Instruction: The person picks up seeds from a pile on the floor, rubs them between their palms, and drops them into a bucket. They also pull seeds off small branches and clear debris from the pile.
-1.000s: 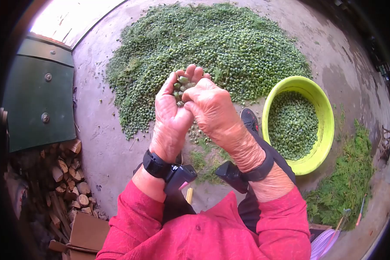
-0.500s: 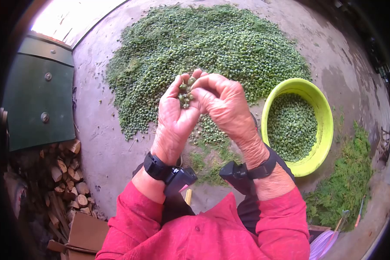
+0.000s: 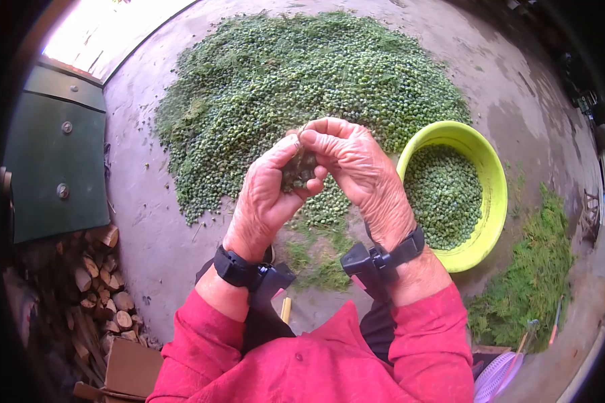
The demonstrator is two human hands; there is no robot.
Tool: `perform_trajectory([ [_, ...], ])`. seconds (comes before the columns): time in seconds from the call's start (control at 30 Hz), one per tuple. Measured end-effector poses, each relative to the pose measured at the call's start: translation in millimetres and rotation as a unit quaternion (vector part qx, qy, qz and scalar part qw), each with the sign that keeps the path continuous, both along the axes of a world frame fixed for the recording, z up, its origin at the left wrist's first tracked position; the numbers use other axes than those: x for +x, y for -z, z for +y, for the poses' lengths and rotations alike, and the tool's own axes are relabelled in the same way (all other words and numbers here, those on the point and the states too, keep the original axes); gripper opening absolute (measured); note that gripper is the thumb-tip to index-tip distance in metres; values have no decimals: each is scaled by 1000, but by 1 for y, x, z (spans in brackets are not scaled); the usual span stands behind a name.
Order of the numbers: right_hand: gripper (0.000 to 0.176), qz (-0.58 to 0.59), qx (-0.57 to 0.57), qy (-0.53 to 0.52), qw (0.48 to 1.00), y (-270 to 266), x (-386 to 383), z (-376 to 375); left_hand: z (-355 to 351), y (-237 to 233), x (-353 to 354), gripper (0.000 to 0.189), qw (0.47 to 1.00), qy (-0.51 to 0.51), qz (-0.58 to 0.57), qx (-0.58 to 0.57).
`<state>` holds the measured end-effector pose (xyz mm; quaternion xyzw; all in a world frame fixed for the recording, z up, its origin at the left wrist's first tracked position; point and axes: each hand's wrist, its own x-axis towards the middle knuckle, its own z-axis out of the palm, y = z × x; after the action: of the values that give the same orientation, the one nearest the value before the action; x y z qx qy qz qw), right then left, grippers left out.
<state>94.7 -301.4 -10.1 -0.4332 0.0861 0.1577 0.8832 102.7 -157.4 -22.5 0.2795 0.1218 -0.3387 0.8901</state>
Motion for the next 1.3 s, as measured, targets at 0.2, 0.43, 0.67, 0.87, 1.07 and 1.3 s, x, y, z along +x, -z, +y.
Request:
perform_trajectory([
  [0.2, 11, 24, -25, 61, 998, 2, 3, 5, 2, 2, 4, 24, 1000, 22, 3, -12],
  [0.43, 10, -20, -33, 235, 971, 2, 9, 7, 2, 7, 7, 37, 999, 10, 24, -42],
  [0.67, 7, -137, -99, 21, 985, -31, -4, 2, 12, 2, 19, 46, 965, -188, 43, -176],
  [0.87, 14, -322, -164, -392, 846, -52, -17, 17, 17, -1, 22, 46, 956, -208, 18, -207],
  [1.07, 18, -327, -232, -322, 858, -50, -25, 16, 20, -5, 21, 53, 964, -185, -22, -188],
  [1.3, 28, -351, -524, 80, 772, -21, -6, 25, 13, 0, 15, 62, 974, -88, -25, -208],
])
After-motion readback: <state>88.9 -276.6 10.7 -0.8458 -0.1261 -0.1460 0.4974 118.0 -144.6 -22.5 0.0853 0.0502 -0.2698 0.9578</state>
